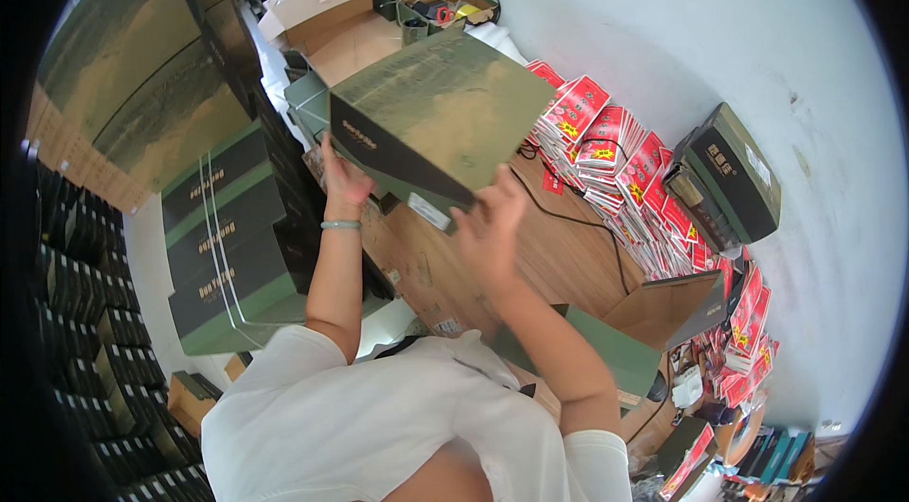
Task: The person places a black shoe into a green box, adds tissue paper and a red card, closes the box, and uses a hair dryer to heat a label on the box before stacking it with other boxes. The process is repeated for multiple boxes.
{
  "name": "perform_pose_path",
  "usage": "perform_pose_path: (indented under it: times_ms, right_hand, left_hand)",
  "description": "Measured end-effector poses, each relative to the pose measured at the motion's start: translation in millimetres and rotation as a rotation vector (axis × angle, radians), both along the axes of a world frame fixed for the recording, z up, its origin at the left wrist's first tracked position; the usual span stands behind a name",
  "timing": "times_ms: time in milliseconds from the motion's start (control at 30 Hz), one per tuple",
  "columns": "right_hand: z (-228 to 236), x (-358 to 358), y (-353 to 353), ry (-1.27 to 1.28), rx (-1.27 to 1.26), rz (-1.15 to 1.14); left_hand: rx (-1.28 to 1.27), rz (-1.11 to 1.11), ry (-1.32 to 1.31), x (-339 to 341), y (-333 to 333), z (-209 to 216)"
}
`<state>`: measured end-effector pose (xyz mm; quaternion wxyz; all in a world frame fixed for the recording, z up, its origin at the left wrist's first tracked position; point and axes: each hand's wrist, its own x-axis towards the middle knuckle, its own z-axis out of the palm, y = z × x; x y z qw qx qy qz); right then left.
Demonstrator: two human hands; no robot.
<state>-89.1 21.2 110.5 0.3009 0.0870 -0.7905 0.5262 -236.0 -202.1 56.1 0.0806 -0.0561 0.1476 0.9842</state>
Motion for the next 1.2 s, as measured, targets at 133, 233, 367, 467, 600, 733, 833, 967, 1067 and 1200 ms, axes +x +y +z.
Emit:
perform_pose_path:
  times_ms: [133,233,367,467,600,733,833,967,1067,1200]
  right_hand:
    - [-54.5,-50.5,-33.9,-0.023,0.273,-0.028]
    - [-61.8,-61.8,-69.5,-0.083,0.175,0.142]
    - [-74.3,-67.8,-101.7,-0.193,0.132,0.348]
    - [-76.6,-79.4,-108.8,-0.420,0.012,0.498]
    - [-92.0,-101.6,-92.9,-0.366,0.119,0.600]
    - [-33.9,-57.7,-31.9,-0.576,0.188,0.512]
    - [14.0,5.4,56.5,-0.391,0.477,0.097]
    - [48.8,85.8,200.9,-0.431,0.656,-0.942]
    - [40.6,164.2,273.8,-0.942,0.574,-1.386]
    - [-58.1,268.7,356.7,-0.743,0.115,-1.164]
  left_hand:
    - [-0.345,0.246,-0.193,-34.4,-6.8,1.1]
    - [-0.379,0.510,-0.245,-58.7,-38.3,-65.4]
    - [-0.357,0.572,-0.216,-75.0,-61.6,-135.5]
    - [-0.521,0.528,-0.216,-85.5,-84.4,-169.2]
    - [-0.730,0.699,-0.193,-90.2,-77.7,-144.6]
    - [-0.356,0.417,-0.025,-41.9,-15.7,-100.0]
    - [-0.661,0.400,-0.413,13.0,22.6,-134.9]
    - [-0.781,-0.320,-0.427,143.5,86.4,-261.8]
    - [-0.871,-1.231,-0.651,222.8,146.1,-218.1]
    - [-0.555,-1.690,-0.546,256.1,187.7,-153.4]
